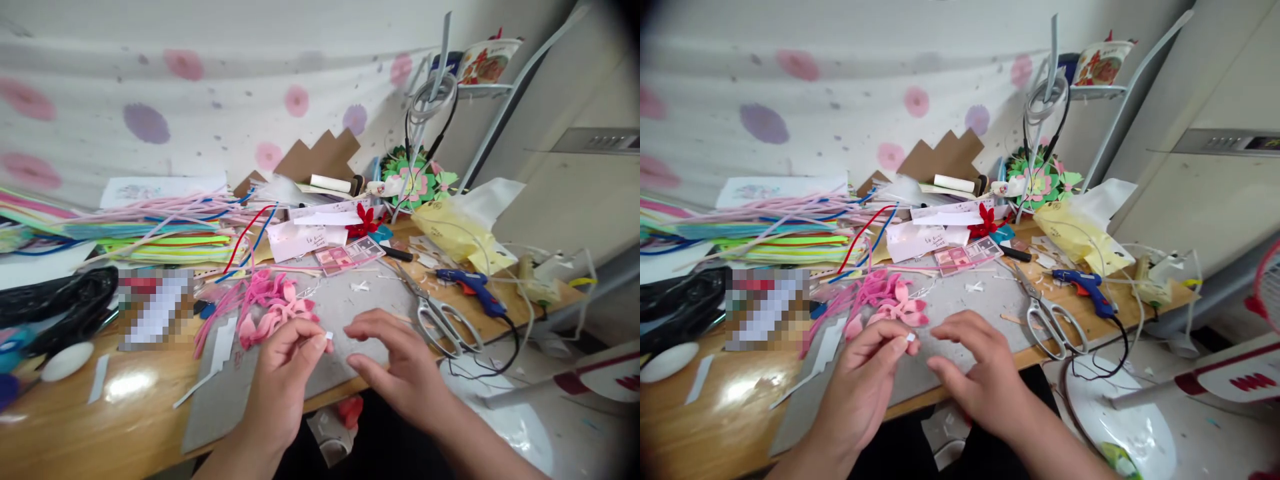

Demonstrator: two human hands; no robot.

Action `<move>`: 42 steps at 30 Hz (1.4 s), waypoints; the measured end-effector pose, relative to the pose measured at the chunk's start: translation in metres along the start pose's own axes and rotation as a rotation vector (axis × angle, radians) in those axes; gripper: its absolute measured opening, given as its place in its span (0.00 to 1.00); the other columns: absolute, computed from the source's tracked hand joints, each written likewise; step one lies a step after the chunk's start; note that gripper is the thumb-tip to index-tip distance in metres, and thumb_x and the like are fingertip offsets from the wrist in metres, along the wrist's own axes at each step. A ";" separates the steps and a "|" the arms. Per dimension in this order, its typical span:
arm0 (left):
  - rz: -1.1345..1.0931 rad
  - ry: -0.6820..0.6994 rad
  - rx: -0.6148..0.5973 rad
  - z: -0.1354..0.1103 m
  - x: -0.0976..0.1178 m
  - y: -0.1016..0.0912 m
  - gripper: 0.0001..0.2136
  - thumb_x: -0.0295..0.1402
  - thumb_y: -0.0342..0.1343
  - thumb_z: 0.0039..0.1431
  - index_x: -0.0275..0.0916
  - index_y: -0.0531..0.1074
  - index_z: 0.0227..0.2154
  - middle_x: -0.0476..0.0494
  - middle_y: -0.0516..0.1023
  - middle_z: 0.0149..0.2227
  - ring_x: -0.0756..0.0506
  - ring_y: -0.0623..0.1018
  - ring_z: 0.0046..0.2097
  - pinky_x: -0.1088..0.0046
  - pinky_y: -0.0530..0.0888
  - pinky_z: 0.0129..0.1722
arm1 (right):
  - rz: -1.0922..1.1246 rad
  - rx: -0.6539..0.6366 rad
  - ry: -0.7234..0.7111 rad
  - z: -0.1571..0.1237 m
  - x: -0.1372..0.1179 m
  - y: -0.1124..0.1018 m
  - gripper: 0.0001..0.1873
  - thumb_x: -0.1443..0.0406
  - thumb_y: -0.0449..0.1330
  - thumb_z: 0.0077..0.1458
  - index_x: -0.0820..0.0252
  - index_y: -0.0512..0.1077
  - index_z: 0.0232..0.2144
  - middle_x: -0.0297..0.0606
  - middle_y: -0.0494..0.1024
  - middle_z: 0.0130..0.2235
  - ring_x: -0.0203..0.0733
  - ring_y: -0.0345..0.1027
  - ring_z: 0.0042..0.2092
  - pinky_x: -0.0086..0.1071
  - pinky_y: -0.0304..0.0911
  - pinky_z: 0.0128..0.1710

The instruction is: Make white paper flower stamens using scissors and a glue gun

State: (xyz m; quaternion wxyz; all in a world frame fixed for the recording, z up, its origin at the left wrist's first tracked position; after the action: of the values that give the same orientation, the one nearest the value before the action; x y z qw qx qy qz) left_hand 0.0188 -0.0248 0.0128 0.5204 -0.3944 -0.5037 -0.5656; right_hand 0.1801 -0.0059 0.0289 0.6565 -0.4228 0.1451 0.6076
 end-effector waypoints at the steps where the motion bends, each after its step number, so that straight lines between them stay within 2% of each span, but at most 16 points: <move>1: 0.005 0.001 -0.005 -0.003 0.001 -0.001 0.05 0.32 0.56 0.57 0.39 0.73 0.27 0.49 0.72 0.27 0.47 0.70 0.34 0.72 0.66 0.37 | 0.101 0.004 0.025 0.004 -0.006 0.011 0.11 0.67 0.63 0.51 0.57 0.73 0.40 0.38 0.76 0.34 0.40 0.70 0.36 0.33 0.68 0.35; 4: 0.010 0.009 0.005 -0.010 0.004 -0.007 0.06 0.32 0.56 0.57 0.39 0.73 0.26 0.49 0.71 0.26 0.48 0.69 0.32 0.73 0.66 0.34 | 0.271 0.023 0.089 0.010 -0.015 0.028 0.08 0.69 0.63 0.50 0.58 0.75 0.36 0.37 0.75 0.32 0.38 0.70 0.33 0.32 0.68 0.32; 9: 0.041 0.025 0.022 -0.015 0.005 -0.017 0.06 0.32 0.56 0.57 0.39 0.72 0.25 0.51 0.68 0.25 0.49 0.66 0.30 0.74 0.64 0.31 | 0.215 0.070 0.056 0.013 -0.024 0.035 0.06 0.72 0.63 0.48 0.58 0.76 0.30 0.36 0.76 0.28 0.37 0.70 0.30 0.31 0.67 0.30; 18: 0.220 0.075 -0.008 -0.018 0.009 -0.024 0.08 0.33 0.53 0.60 0.40 0.71 0.26 0.52 0.68 0.25 0.49 0.67 0.30 0.75 0.64 0.30 | 0.038 0.068 -0.142 0.015 -0.037 0.038 0.14 0.77 0.59 0.49 0.56 0.77 0.35 0.38 0.78 0.29 0.40 0.71 0.32 0.33 0.67 0.31; 25: 0.321 0.082 -0.078 -0.018 0.020 -0.026 0.07 0.33 0.51 0.61 0.40 0.71 0.29 0.52 0.71 0.27 0.50 0.69 0.31 0.76 0.65 0.32 | 0.021 0.073 -0.169 0.016 -0.037 0.039 0.15 0.77 0.58 0.49 0.56 0.76 0.35 0.36 0.78 0.27 0.39 0.70 0.30 0.33 0.67 0.30; 30: 0.375 0.105 -0.059 -0.018 0.018 -0.026 0.08 0.30 0.50 0.61 0.39 0.68 0.26 0.53 0.67 0.25 0.50 0.66 0.28 0.76 0.64 0.29 | 0.050 0.054 -0.141 0.012 -0.033 0.042 0.12 0.76 0.59 0.49 0.60 0.75 0.34 0.39 0.77 0.30 0.40 0.70 0.32 0.33 0.68 0.32; 38: 0.349 0.069 0.012 -0.020 0.013 -0.028 0.08 0.27 0.50 0.57 0.39 0.65 0.22 0.54 0.64 0.23 0.51 0.64 0.27 0.76 0.61 0.27 | 0.138 0.052 -0.107 0.011 -0.032 0.048 0.08 0.77 0.60 0.48 0.64 0.74 0.30 0.39 0.75 0.29 0.37 0.69 0.32 0.31 0.66 0.32; 42: 0.162 -0.029 -0.009 -0.019 0.008 -0.027 0.08 0.27 0.51 0.56 0.39 0.65 0.21 0.54 0.64 0.22 0.50 0.64 0.27 0.75 0.62 0.28 | 0.133 0.020 -0.151 0.012 -0.033 0.047 0.09 0.78 0.59 0.49 0.63 0.73 0.31 0.38 0.72 0.29 0.36 0.67 0.32 0.30 0.64 0.31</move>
State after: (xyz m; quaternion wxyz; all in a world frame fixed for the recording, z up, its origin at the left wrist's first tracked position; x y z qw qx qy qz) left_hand -0.0073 -0.0467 0.0128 0.5555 -0.4443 -0.4751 -0.5180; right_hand 0.1255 -0.0243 0.0414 0.6280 -0.3585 0.1291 0.6785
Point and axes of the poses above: each hand's wrist, its own z-axis towards the middle knuckle, its own y-axis out of the palm, x = y × z, the point moved 3 cm from there along z, towards the middle knuckle
